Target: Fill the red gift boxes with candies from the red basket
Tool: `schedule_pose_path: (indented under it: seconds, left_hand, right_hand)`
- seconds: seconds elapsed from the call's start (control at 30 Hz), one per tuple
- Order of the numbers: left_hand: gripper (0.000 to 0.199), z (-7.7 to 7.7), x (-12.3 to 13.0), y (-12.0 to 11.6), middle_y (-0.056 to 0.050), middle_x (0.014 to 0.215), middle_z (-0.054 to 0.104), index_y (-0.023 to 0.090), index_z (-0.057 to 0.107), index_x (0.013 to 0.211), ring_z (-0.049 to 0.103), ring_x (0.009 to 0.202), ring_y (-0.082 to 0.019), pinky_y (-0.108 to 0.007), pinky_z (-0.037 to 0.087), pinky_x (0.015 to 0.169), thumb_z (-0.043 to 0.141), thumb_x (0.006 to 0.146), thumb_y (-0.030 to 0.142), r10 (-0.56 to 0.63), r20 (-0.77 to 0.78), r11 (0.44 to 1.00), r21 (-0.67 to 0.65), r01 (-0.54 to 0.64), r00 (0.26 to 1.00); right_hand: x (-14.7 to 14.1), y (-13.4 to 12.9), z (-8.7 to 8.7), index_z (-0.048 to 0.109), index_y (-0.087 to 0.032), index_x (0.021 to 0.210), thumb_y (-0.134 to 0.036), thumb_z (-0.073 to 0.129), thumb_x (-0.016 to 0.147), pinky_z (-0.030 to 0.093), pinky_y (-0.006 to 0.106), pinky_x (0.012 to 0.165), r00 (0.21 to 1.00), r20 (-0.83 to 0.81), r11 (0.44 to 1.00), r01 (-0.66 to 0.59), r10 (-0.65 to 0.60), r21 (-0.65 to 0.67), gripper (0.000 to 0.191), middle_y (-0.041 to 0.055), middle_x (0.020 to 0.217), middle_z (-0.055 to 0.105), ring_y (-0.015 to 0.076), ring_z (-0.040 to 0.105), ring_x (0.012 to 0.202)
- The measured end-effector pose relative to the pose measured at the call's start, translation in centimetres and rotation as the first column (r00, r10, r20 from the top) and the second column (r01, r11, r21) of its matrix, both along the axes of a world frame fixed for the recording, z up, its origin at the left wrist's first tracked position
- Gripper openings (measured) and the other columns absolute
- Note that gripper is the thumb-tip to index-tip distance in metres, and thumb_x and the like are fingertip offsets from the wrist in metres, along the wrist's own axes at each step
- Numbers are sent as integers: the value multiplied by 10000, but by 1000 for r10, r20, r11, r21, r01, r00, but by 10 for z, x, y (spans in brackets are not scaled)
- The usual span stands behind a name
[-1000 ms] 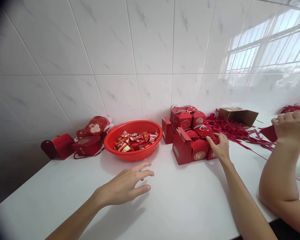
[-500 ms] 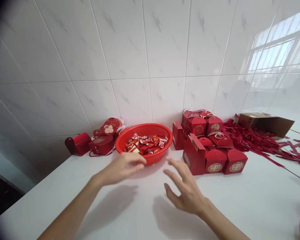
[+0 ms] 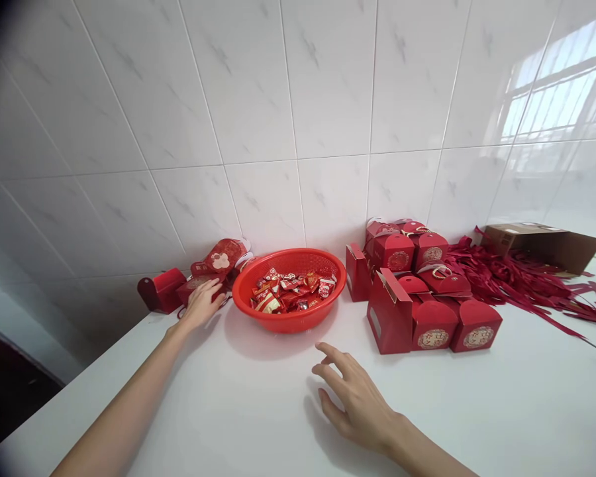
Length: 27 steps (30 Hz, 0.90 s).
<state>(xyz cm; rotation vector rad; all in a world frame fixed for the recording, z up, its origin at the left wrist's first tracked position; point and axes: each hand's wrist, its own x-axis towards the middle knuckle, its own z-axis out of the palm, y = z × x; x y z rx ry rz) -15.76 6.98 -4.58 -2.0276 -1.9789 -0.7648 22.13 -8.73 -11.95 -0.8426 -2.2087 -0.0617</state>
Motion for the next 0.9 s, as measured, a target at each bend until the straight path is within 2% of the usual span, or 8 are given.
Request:
schedule_pose_path:
  seconds: [0.17, 0.33, 0.4, 0.47, 0.53, 0.6, 0.7, 0.9]
  left_hand:
    - [382, 11, -5, -6, -126, 1139, 765, 170, 771, 988, 681, 1126, -284, -398, 510, 1027, 433, 822, 230, 49, 215, 982, 166, -86, 975]
    - [294, 52, -1, -40, -73, 1024, 792, 211, 767, 905, 721, 993, -261, -358, 562, 920, 505, 815, 309, 47, 391, 953, 258, -159, 919]
    - [217, 71, 14, -61, -55, 940, 794, 215, 759, 805, 725, 938, -257, -342, 578, 857, 565, 760, 302, -46, 566, 969, 227, -102, 823]
    - [158, 85, 37, -83, -32, 881, 785, 208, 748, 739, 717, 907, -244, -336, 574, 837, 608, 720, 277, -176, 636, 982, 161, 93, 751]
    - [138, 91, 64, -102, -20, 810, 772, 210, 745, 665, 711, 843, -232, -324, 572, 795, 618, 694, 257, -316, 649, 940, 115, 321, 692]
    - [145, 85, 94, -116, -24, 831, 768, 213, 766, 687, 706, 838, -219, -317, 566, 794, 636, 734, 258, -430, 655, 841, 41, 539, 621]
    - [177, 62, 131, -126, -50, 890, 764, 201, 781, 769, 702, 883, -213, -328, 553, 829, 608, 796, 229, -497, 685, 729, -3, 684, 532]
    - [250, 24, 165, -130, -79, 1136, 710, 183, 746, 1060, 666, 1066, -219, -348, 514, 976, 628, 853, 259, -523, 644, 689, -67, 722, 559]
  right_hand:
    - [1, 3, -3, 563, -218, 1179, -146, 471, 919, 607, 392, 840, 1000, 17, 999, 20, -19, -40, 285, 197, 1381, 569, 244, 695, 1050]
    - [0, 2, 0, 541, -227, 1192, -140, 472, 918, 613, 377, 823, 1000, 12, 996, 7, -6, -86, 296, 195, 1372, 572, 241, 702, 1048]
    - [-1, 1, 2, 513, -230, 1231, -148, 476, 926, 610, 385, 847, 1000, 0, 995, -1, 1, -95, 318, 200, 1376, 567, 253, 691, 1094]
    - [-2, 0, 4, 477, -235, 1278, -177, 485, 948, 605, 388, 869, 1000, -21, 993, -5, 3, -114, 336, 205, 1392, 553, 259, 682, 1122]
    - [-4, -3, 6, 436, -243, 1331, -212, 486, 974, 603, 378, 871, 998, -58, 989, -19, 10, -144, 362, 207, 1411, 533, 240, 698, 1074]
    - [-5, -5, 9, 389, -248, 1390, -234, 476, 994, 602, 370, 868, 994, -112, 986, -32, 14, -162, 405, 204, 1416, 523, 213, 709, 1004]
    - [-4, -6, 12, 370, -257, 1428, -243, 461, 1012, 596, 365, 886, 979, -204, 989, -23, -7, -148, 426, 188, 1422, 513, 200, 696, 1007]
    - [1, -1, 14, 460, -285, 1428, -265, 477, 1016, 566, 383, 970, 969, -249, 994, -22, -5, -104, 412, 161, 1504, 430, 236, 594, 1237]
